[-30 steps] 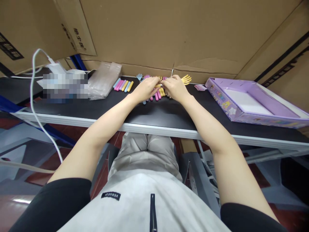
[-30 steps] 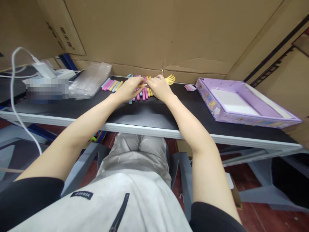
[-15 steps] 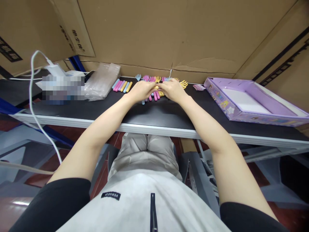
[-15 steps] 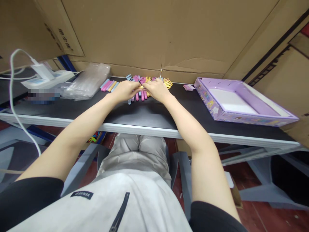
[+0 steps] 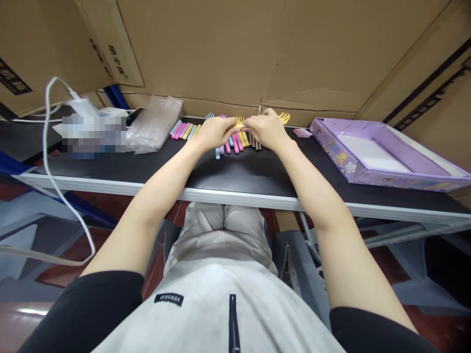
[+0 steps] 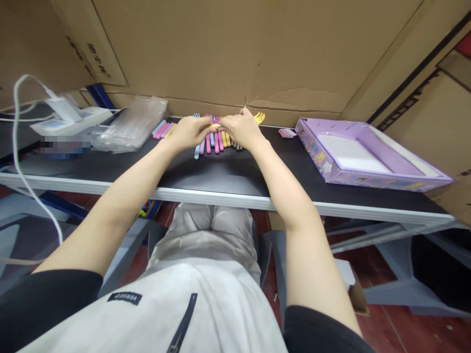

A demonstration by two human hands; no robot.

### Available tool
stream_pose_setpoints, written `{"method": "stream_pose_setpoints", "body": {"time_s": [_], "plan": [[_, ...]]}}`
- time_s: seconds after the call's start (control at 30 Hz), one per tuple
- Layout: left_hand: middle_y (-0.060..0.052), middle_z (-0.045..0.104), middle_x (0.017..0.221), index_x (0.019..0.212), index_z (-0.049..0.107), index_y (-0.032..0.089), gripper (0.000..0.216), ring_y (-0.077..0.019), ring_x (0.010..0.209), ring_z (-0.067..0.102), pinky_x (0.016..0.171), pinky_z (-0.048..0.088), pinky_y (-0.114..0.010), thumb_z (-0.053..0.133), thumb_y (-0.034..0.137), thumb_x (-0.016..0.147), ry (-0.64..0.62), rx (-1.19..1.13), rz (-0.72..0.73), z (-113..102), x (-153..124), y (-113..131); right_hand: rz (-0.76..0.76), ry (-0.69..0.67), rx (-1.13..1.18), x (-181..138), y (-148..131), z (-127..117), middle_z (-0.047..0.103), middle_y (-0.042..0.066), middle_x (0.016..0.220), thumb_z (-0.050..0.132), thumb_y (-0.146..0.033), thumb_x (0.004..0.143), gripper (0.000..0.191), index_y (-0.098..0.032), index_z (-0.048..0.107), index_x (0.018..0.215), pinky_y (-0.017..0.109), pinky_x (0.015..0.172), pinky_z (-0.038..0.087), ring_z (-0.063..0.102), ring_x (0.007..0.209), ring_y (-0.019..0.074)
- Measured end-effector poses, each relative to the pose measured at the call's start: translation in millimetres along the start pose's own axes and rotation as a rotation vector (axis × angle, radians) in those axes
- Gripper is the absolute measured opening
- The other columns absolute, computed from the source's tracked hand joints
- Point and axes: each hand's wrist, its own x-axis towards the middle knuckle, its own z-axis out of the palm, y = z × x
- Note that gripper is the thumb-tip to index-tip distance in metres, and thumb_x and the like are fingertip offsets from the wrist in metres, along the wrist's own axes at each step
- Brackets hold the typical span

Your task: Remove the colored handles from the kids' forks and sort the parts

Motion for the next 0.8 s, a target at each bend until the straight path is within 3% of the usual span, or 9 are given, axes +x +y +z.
{"method": "stream_pose_setpoints", "body": {"time_s": [0.13,0.23,0.3,0.4,0.47,0.6,0.7,0.8], "plan": [[-0.010,0.073,0.086,0.089,0.065,0.023,0.033,-0.0308,0.095,0.072,0.086,0.049,-0.038,0.050,0.046,0.105,0.008,0.016,-0.011,-2,3,-3,0.021,-0.007,0.019,3,5,-6,0.078,0.011,0.115,0.040,-0.034,0.111,0.039,-0.021,0.076,0.119,0.048,0.105,0.037,0.068,0.107,0.0288],[-0.011,0.073,0.086,0.088,0.066,0.023,0.035,-0.0321,0.099,0.072,0.093,0.050,-0.041,0.050,0.050,0.104,0.048,0.030,-0.089,-13,-4,-25,0.150,-0.018,0.026,-13,34,-12,0.078,0.012,0.123,0.041,-0.033,0.112,0.038,-0.022,0.076,0.123,0.047,0.107,0.038,0.067,0.114,0.0299],[-0.012,0.074,0.087,0.090,0.067,0.025,0.034,-0.0327,0.106,0.070,0.098,0.050,-0.042,0.049,0.050,0.104,0.126,0.032,-0.230,-25,-13,-49,0.381,-0.002,-0.002,-37,68,-17,0.077,0.016,0.127,0.044,-0.029,0.112,0.037,-0.018,0.077,0.127,0.046,0.106,0.038,0.067,0.115,0.0305],[-0.012,0.074,0.095,0.100,0.069,0.026,0.032,-0.0338,0.121,0.067,0.107,0.048,-0.041,0.049,0.052,0.103,0.220,0.030,-0.520,-37,-24,-81,0.890,-0.004,-0.008,-73,118,-23,0.075,0.027,0.127,0.059,-0.018,0.106,0.034,-0.006,0.077,0.132,0.043,0.097,0.040,0.067,0.113,0.0331],[-0.013,0.075,0.102,0.106,0.070,0.025,0.035,-0.0355,0.129,0.064,0.111,0.047,-0.042,0.050,0.054,0.102,0.232,0.024,-0.613,-37,-25,-89,1.012,0.109,0.039,-84,135,-25,0.073,0.028,0.130,0.056,-0.015,0.107,0.035,-0.003,0.077,0.134,0.039,0.095,0.041,0.066,0.116,0.0303],[-0.015,0.076,0.108,0.109,0.070,0.024,0.042,-0.0347,0.130,0.063,0.113,0.047,-0.042,0.049,0.059,0.102,0.206,-0.021,-0.597,-21,-17,-82,0.940,0.281,-0.088,-69,119,-30,0.067,0.027,0.137,0.064,-0.018,0.106,0.030,-0.009,0.081,0.129,0.036,0.102,0.038,0.059,0.129,0.0281],[-0.017,0.077,0.110,0.111,0.070,0.022,0.040,-0.0358,0.129,0.063,0.115,0.047,-0.045,0.048,0.054,0.101,0.167,-0.042,-0.562,-11,-13,-77,0.752,0.221,-0.147,-50,89,-35,0.066,0.026,0.133,0.056,-0.027,0.111,0.038,-0.009,0.076,0.138,0.036,0.102,0.040,0.060,0.126,0.0283],[-0.022,0.075,0.124,0.121,0.068,0.020,0.033,-0.0400,0.132,0.063,0.118,0.045,-0.053,0.053,0.039,0.098,0.114,-0.038,-0.615,-6,-12,-80,0.586,0.117,-0.162,-42,68,-37,0.066,0.024,0.135,0.041,-0.030,0.115,0.048,-0.009,0.067,0.150,0.041,0.107,0.041,0.058,0.128,0.0317]]}}
